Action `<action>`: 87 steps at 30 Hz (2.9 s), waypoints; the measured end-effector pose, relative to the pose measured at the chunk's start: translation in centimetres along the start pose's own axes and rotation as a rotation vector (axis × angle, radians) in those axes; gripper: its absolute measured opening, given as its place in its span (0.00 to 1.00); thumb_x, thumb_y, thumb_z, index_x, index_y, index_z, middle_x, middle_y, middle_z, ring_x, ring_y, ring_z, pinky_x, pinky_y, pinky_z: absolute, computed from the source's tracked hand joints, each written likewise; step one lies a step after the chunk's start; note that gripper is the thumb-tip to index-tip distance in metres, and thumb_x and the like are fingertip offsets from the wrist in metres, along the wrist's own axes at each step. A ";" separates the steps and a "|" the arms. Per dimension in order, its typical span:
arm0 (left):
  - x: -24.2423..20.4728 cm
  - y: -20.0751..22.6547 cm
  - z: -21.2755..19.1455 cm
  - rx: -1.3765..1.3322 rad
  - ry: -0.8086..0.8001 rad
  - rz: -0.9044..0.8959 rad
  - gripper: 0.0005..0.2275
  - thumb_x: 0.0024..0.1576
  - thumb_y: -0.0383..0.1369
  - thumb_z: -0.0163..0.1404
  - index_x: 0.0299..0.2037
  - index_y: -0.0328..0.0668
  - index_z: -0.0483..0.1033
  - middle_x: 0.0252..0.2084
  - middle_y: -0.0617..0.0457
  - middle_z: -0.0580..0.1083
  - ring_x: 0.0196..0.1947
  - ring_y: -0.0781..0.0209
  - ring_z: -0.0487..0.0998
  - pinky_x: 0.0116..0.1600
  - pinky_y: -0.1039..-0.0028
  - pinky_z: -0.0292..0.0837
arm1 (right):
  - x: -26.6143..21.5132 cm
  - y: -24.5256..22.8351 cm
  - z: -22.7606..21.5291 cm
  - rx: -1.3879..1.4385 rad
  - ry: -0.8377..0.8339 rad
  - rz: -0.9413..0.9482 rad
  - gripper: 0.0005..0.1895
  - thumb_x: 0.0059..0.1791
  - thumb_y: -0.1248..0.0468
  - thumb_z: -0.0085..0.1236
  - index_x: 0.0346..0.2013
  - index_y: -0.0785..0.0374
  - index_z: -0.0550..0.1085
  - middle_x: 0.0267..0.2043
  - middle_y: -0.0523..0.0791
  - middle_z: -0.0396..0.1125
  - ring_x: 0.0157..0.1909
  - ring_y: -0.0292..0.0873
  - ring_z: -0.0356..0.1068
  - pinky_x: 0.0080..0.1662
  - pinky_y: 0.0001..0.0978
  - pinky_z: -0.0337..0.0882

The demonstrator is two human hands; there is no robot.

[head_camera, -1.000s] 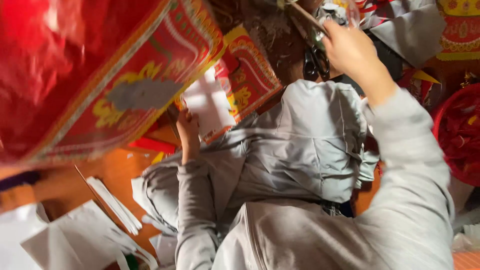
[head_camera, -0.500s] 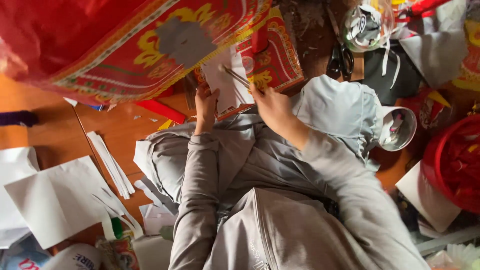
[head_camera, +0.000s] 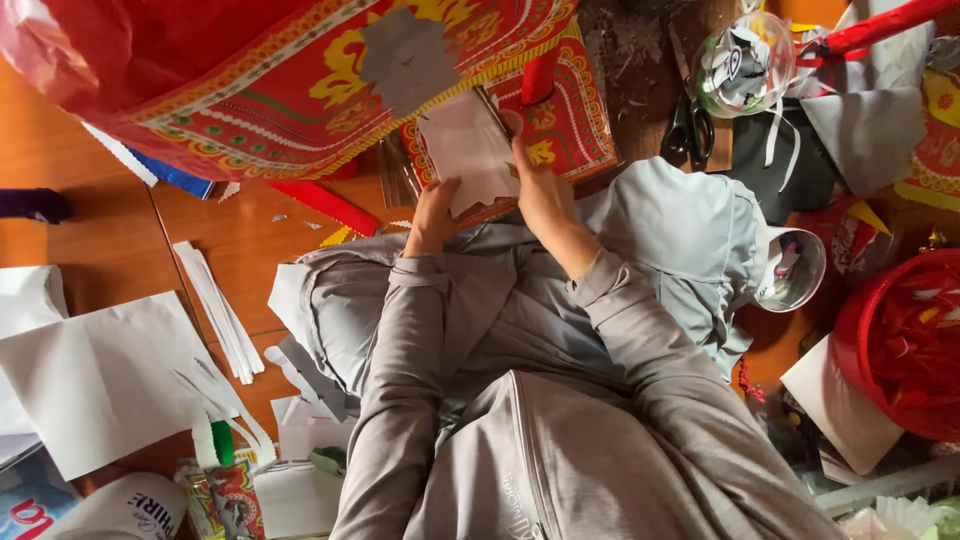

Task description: Assembling and decorating paper-mache horse figurines with colorful paper, adhesives, and decorative elements.

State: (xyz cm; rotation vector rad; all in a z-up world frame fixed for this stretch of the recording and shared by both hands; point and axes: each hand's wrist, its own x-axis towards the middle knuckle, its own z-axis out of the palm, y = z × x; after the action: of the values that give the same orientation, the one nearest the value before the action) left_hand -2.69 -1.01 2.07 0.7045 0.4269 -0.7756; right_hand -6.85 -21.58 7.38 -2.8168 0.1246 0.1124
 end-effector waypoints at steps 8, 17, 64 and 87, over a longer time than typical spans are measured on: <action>0.0 -0.6 -0.3 1.230 -0.039 0.639 0.24 0.44 0.37 0.69 0.46 0.28 0.78 0.39 0.40 0.81 0.39 0.52 0.83 0.45 0.63 0.78 | -9.8 3.4 5.0 0.053 -0.007 -0.347 0.17 0.55 0.66 0.51 0.60 0.55 0.68 0.38 0.54 0.68 0.37 0.60 0.72 0.38 0.52 0.71; 1.7 -1.7 -2.5 1.282 -0.011 0.587 0.24 0.44 0.36 0.70 0.48 0.30 0.78 0.43 0.44 0.81 0.45 0.54 0.84 0.48 0.65 0.79 | -9.6 -1.6 -6.4 -0.035 -0.080 -0.224 0.31 0.57 0.71 0.48 0.75 0.61 0.55 0.23 0.50 0.67 0.20 0.49 0.68 0.23 0.45 0.67; 6.8 -4.7 -5.9 -0.166 0.144 -0.053 0.18 0.63 0.36 0.40 0.60 0.32 0.65 0.57 0.41 0.69 0.53 0.40 0.74 0.51 0.40 0.72 | -5.3 0.2 -3.7 -0.166 -0.091 -0.101 0.37 0.47 0.66 0.51 0.73 0.60 0.59 0.24 0.54 0.70 0.22 0.57 0.71 0.26 0.53 0.71; 2.2 -1.3 -0.4 -0.283 0.065 -0.146 0.21 0.62 0.37 0.35 0.62 0.34 0.64 0.58 0.39 0.72 0.52 0.36 0.79 0.53 0.31 0.74 | -13.9 0.9 -8.0 0.068 -0.277 -0.019 0.29 0.48 0.69 0.48 0.66 0.65 0.65 0.26 0.54 0.71 0.28 0.59 0.71 0.31 0.55 0.69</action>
State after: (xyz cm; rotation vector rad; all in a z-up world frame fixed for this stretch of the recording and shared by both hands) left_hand -2.28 -2.44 -0.09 0.4375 0.6392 -0.8113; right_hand -20.22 -24.00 15.93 -2.7019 0.0371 0.4809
